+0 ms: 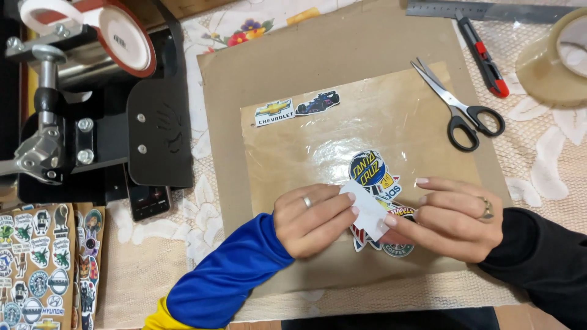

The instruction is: Preparing and arranging various stickers on a transfer sheet by peeling off backings and positioning them.

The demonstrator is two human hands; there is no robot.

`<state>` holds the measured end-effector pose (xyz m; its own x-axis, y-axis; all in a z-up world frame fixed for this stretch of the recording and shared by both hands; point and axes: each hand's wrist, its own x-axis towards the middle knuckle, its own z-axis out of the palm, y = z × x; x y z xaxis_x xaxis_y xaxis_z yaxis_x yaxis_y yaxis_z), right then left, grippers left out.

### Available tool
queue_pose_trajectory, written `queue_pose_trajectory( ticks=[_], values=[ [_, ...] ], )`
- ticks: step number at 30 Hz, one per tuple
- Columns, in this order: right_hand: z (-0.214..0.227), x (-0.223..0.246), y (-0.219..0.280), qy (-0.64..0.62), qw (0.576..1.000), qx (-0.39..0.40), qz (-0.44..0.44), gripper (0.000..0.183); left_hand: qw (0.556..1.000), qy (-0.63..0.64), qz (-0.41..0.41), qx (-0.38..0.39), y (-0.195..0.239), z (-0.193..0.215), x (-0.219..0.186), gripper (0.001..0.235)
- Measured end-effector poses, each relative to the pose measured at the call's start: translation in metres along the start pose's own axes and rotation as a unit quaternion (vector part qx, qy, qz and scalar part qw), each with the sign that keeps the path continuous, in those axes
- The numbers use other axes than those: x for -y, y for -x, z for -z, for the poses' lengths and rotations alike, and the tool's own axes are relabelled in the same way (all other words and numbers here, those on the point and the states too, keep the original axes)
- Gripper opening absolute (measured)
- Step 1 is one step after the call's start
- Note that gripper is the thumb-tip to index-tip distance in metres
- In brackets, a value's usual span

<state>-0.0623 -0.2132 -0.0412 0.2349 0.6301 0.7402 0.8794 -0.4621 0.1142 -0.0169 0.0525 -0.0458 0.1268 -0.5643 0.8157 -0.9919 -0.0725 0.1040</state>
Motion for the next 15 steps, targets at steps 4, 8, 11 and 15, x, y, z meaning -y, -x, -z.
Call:
queue_pose_trajectory(
  ticks=[4,8,11,15],
  values=[
    [-0.004,-0.001,0.013,-0.006,1.000,-0.027,-0.010,0.047,0.992,0.097,0.085,0.006,0.010,-0.008,0.001,0.021],
    [-0.011,-0.005,0.016,-0.015,1.000,-0.006,-0.012,0.053,0.927,0.297,0.230,-0.005,0.013,-0.013,0.000,0.009],
    [-0.021,-0.007,0.020,-0.011,0.999,-0.024,-0.020,0.053,0.893,0.360,0.268,-0.008,0.009,-0.014,-0.001,0.013],
    [-0.026,-0.008,0.016,0.004,0.999,-0.045,-0.001,0.046,0.891,0.357,0.279,0.000,0.010,-0.017,-0.002,0.011]
  ],
)
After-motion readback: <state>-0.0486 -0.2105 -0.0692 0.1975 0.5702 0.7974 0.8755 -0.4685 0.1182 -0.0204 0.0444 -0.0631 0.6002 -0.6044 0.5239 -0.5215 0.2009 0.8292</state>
